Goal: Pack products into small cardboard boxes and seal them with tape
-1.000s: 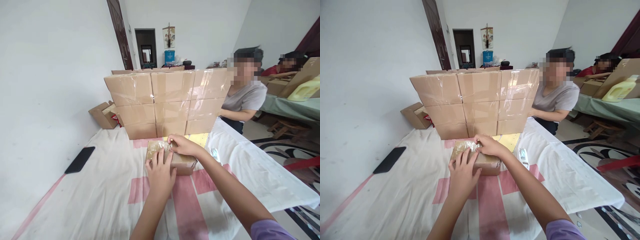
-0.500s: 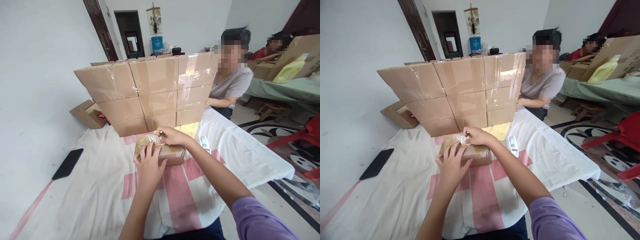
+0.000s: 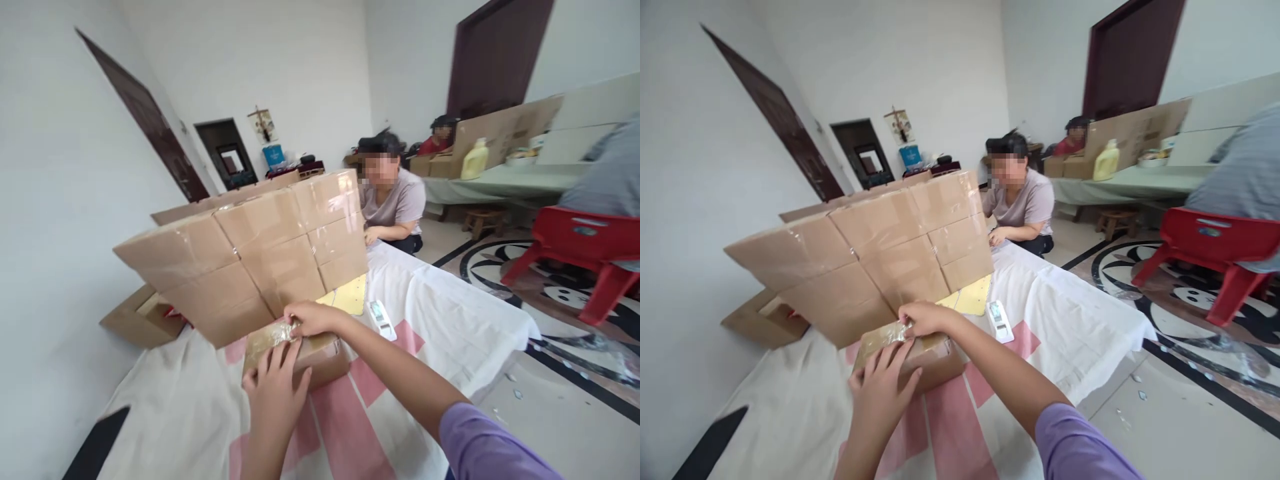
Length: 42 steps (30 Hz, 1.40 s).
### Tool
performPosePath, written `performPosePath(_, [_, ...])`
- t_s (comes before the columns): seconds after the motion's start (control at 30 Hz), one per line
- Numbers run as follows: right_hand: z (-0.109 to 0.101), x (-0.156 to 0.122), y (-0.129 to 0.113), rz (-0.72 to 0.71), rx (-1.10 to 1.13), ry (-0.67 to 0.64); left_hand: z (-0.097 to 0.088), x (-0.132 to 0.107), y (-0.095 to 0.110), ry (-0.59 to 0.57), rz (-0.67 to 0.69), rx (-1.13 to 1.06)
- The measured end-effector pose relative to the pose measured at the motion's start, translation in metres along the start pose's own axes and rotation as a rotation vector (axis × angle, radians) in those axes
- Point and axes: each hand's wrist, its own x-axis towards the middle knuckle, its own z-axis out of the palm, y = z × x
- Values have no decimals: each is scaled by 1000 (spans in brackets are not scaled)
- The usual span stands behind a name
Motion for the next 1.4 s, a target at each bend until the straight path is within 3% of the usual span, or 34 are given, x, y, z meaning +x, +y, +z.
performPosePath(0.27, [-2,1,4,28,-34,-24,8,20,-14,-204,-44,-98])
performPosePath(0.5, [-7,2,2,105,24,-56,9,40,-30,-218,-129,-347])
performPosePath(0.6, [-7,1,2,108,19,-58,12,48,-42,-246,-78,-477])
performPosePath(0.77, [-7,1,3,113,8,-59,26,53,-54,-166,-19,-599])
performPosePath(0.97, [-6,9,10,135,73,-72,21,59,-39,-94,-149,-700])
performPosePath(1.1, [-7,9,8,145,96,-77,5,67,-36,-140,-147,-536])
performPosePath(1.2, [-11,5,2,161,96,-84,-4,74,-36,-247,-120,-319])
performPosePath(1.3, [-14,3,-5,179,88,-78,-9,81,-35,-319,4,-215])
performPosePath(1.4, [-16,1,-9,181,105,-66,-11,87,-34,-314,146,-152])
